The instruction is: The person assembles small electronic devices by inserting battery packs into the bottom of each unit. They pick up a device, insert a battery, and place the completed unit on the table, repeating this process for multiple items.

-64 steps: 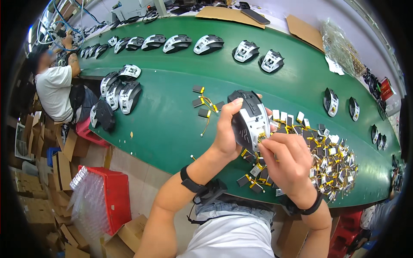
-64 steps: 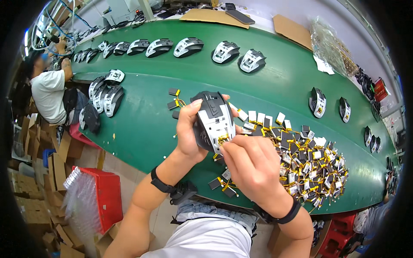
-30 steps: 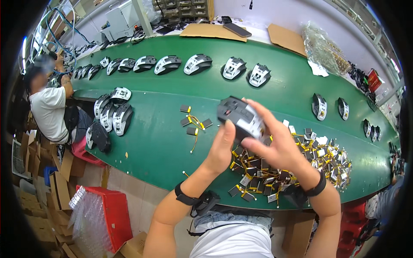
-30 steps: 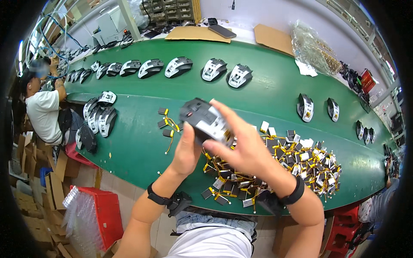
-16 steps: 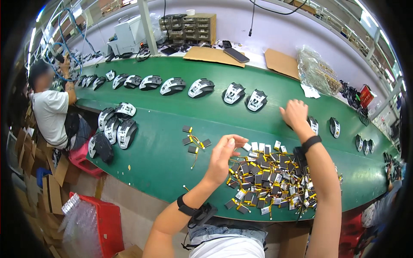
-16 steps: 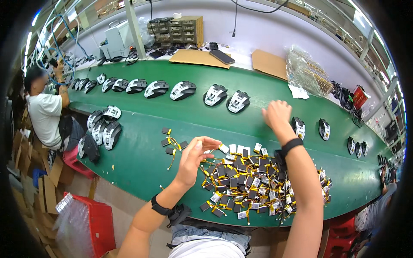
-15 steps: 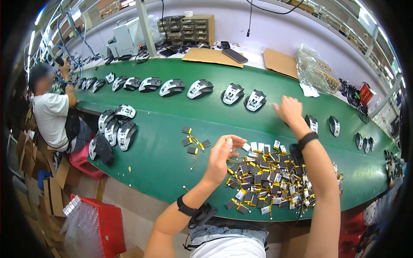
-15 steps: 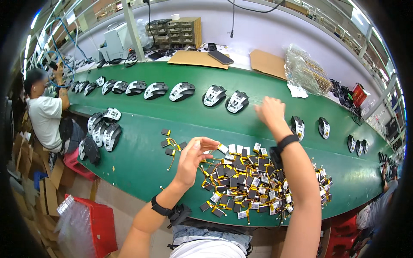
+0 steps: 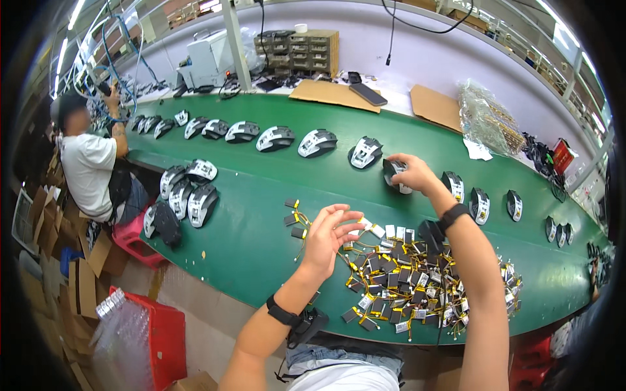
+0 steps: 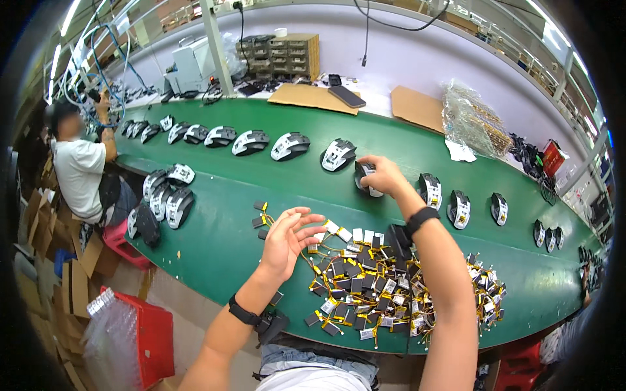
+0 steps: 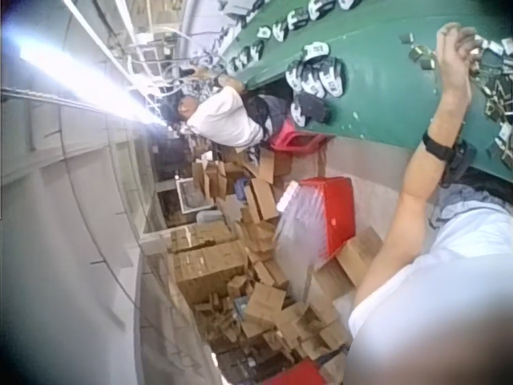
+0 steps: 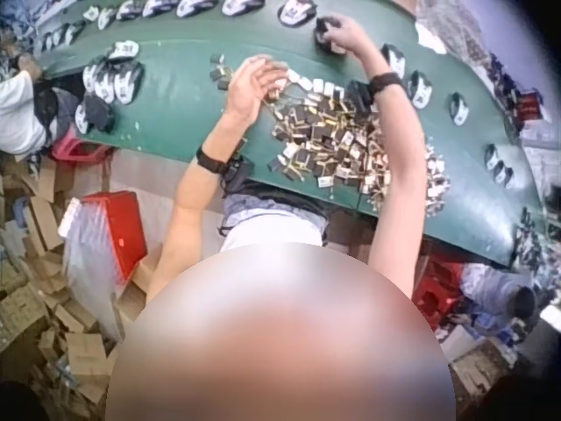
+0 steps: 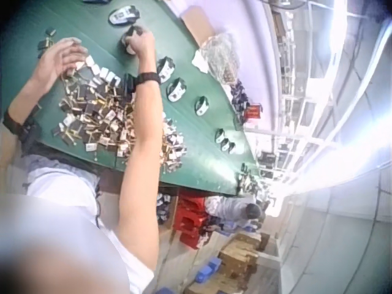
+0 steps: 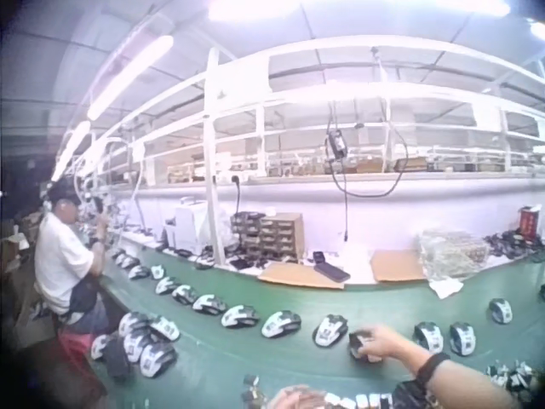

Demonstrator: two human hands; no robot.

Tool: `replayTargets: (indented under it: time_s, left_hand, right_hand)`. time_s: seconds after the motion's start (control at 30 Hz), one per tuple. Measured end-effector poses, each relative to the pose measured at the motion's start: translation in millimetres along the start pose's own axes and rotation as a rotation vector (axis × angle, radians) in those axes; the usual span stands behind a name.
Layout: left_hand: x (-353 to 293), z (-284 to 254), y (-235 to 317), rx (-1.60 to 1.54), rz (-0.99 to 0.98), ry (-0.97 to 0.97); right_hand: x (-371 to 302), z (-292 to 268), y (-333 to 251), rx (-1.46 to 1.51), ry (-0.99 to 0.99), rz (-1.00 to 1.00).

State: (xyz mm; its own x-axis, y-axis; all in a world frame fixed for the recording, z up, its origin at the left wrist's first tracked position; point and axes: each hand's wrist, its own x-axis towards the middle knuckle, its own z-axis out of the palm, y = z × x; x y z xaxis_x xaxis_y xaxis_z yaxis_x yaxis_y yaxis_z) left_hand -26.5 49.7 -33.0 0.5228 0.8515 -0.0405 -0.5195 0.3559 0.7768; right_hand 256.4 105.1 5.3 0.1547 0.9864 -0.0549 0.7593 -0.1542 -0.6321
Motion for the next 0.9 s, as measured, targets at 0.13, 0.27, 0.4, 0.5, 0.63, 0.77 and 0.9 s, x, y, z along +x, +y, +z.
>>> replayTargets:
  time_s: [0.13, 0.27, 0.4, 0.5, 0.63, 0.77, 0.9]
  left_hand:
    - [-4.8, 3.5, -4.1, -0.027, -0.080, 0.037]
    - [-10.4, 12.1, 7.1, -0.130, -0.104, -0.106]
    - [-6.1, 16.9, 21.6, -0.287, 0.080, -0.112]
    - [0.6, 6.3, 16.5, -0.353, 0.080, -0.035]
    - [2.2, 4.2, 14.1, -0.364, 0.052, -0.032]
    - [2.0, 4.0, 14.1, -0.336, 0.048, -0.040]
    - [1.4, 3.4, 13.7, -0.357, 0.038, -0.054]
  right_hand:
    - [-53.4, 11.3, -40.5, 0.684, -0.213, -0.021]
    - [-115.8, 29.8, -111.9, 0.282, -0.164, -0.525]
    - [-85.1, 28.3, -82.0, 0.700, -0.131, -0.408]
    - [-95.3, 41.6, -65.5, -0.115, -0.020, -0.553]
    - [-104.1, 70.0, -53.0, -0.370, -0.085, -0.616]
    - [-101.4, 73.1, -50.7, -0.544, -0.095, -0.710]
    - [-112.2, 60.3, -62.6, -0.210, -0.096, -0.628]
